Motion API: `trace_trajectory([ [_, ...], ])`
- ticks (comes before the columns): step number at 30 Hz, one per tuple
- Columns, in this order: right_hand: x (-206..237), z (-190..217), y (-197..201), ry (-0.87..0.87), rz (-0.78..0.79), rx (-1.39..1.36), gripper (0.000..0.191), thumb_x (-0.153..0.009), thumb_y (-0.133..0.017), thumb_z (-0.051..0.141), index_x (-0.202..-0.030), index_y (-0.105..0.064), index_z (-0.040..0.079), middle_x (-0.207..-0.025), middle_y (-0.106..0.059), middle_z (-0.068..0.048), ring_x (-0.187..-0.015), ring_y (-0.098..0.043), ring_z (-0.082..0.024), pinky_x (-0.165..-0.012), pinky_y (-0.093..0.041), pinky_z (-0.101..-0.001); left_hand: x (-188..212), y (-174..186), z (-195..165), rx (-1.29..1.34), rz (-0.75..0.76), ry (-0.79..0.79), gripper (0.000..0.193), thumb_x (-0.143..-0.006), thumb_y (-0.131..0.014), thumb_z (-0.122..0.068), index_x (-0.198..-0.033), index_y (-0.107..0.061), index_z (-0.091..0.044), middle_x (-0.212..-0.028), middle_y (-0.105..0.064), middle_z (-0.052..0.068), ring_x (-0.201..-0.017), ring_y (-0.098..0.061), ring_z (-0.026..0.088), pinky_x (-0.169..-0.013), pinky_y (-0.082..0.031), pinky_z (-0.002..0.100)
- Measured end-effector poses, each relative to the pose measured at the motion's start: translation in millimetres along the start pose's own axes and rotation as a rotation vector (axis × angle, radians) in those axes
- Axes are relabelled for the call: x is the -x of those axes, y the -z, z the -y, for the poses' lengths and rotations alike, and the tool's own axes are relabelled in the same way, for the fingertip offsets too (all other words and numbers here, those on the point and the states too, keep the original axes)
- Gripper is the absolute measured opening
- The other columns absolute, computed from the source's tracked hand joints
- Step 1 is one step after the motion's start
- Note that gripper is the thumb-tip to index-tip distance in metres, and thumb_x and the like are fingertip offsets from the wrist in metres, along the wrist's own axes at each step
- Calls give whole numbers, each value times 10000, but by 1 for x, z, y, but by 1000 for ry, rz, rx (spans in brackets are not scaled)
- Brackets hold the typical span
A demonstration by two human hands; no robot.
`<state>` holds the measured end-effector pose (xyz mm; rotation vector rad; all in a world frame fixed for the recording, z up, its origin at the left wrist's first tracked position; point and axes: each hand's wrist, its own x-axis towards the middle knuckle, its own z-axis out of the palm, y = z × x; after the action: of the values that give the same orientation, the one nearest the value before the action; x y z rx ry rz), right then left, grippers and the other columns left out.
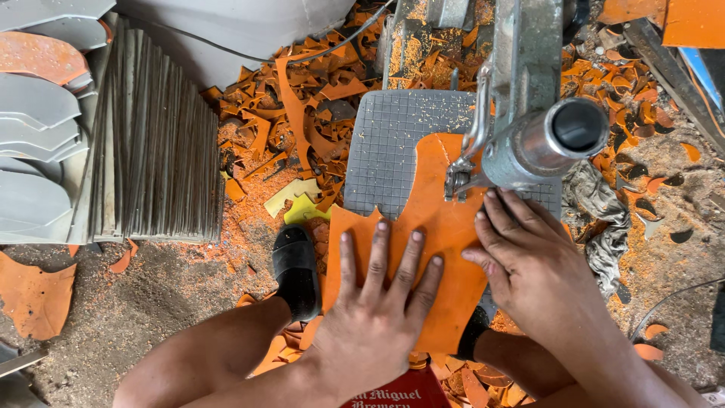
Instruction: The person uses a vertical press cutter to cut orange rubber sheets into curved shapes. They repeatedly position the sheet under the blade, press down to cut, and remove the finished pieces, accumulating a pile of cutouts and offcuts on the floor.
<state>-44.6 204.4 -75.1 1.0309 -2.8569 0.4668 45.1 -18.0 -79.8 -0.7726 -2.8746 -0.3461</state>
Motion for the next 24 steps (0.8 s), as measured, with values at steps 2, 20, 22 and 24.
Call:
trace_trajectory([
  [2,-2,-4,1,4,11,-18,412,-823,-709,203,-1155,-716,-40,-1353,-649,-191,-1365,-539,-329,-1165,-388,-473,-3,-1,-5,-5,13,-1,647,-843,-525,-191,-1439,-516,62,-1513,-421,363,-1360,-358,676,-1007,-248,859],
  [20,-20,-32,3,18,-15,-56,246,-820,-716,121,-1050,-793,81,-1260,-720,-84,-1300,-595,-287,-1168,-426,-436,-29,-18,-46,-99,-78,127,576,-933,-475,-202,-1398,-543,129,-1445,-476,440,-1289,-438,720,-1042,-303,827],
  [22,-22,-32,3,1,-27,-61,271,-822,-717,110,-1079,-791,74,-1231,-731,-81,-1271,-609,-295,-1145,-441,-433,-33,-20,-51,-110,-58,123,581,-935,-468,-206,-1397,-540,138,-1441,-466,456,-1291,-431,722,-1035,-297,833],
  [24,-25,-33,3,-6,-32,-52,303,-814,-713,92,-1105,-797,77,-1200,-741,-76,-1247,-611,-317,-1115,-449,-439,-37,-22,-53,-129,-38,108,577,-945,-460,-205,-1398,-533,146,-1430,-457,474,-1289,-425,726,-1021,-292,842],
])
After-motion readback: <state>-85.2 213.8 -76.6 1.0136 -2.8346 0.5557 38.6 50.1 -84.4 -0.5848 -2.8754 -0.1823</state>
